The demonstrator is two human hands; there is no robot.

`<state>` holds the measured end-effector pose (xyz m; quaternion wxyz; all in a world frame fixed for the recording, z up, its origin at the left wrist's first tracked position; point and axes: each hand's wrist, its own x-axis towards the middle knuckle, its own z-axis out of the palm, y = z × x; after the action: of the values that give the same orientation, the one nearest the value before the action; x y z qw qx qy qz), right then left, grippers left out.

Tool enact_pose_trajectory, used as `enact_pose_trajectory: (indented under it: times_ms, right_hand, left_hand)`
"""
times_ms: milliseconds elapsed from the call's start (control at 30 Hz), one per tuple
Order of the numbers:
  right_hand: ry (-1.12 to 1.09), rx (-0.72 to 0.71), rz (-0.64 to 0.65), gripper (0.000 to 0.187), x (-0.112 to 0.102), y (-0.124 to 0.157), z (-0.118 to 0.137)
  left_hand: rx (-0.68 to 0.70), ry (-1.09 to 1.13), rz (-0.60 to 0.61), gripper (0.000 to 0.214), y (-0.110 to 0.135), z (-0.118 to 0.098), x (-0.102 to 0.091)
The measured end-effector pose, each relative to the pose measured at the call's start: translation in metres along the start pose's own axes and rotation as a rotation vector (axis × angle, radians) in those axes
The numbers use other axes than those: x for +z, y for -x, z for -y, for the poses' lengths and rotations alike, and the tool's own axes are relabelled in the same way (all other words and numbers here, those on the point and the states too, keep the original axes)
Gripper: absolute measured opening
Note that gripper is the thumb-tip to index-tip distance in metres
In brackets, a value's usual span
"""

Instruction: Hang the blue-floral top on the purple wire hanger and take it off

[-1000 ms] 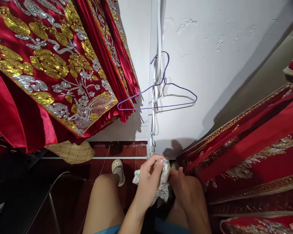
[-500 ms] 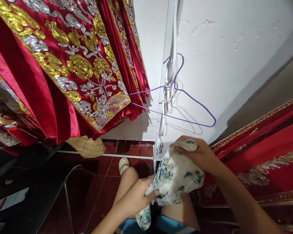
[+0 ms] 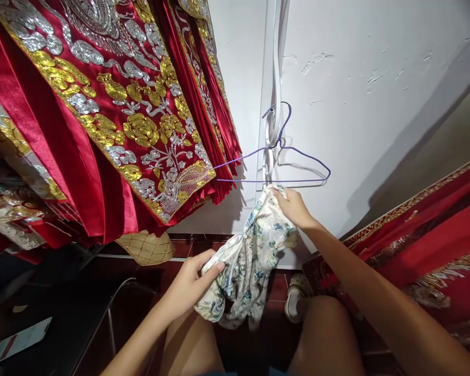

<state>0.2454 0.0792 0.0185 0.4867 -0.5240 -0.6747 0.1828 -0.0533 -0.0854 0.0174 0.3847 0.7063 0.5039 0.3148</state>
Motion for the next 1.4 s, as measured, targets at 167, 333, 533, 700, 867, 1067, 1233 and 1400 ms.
enact_pose_trajectory:
  times_ms: [167,333,533,700,867,1067,1233,1400]
  right_hand:
    - [-0.026,0.017,-0.031,0.035,-0.011,0.006,-0.005]
    - [-0.008,0.050,-0.015,0.041,-0.019,0.002,-0.003]
    - [0.174,0.168,-0.212,0.039,-0.072,0.022,0.006]
    - [0.233,0.174,-0.217,0.036,-0.102,0.033,0.025]
    - [0.122,0.202,-0.156,0.036,-0.085,0.042,0.033]
    - [0.008,0.079,0.050,0.027,-0.082,0.059,0.040]
    - [0.282,0.012,-0.147,0.084,-0.124,0.075,0.047]
    - [0.467,0.147,-0.274,0.068,-0.166,0.049,0.034]
  left_hand:
    - [0.022,-0.076,0.037,0.038,-0.007,-0.004,-0.004]
    - [0.161,-0.429,-0.009,0.037,-0.017,-0.015,-0.008]
    - [0.169,-0.658,-0.143,0.019,-0.043,-0.003,-0.022]
    - [0.299,-0.285,-0.382,0.022,-0.082,-0.031,-0.017]
    - [0.498,0.041,-0.365,0.022,-0.125,-0.083,-0.002]
    - [0.577,-0.160,-0.460,0.033,-0.161,-0.100,-0.005]
    - [0.620,-0.415,-0.385,0.023,-0.161,-0.092,-0.026]
    - [0.630,-0.545,-0.356,0.025,-0.160,-0.095,-0.041]
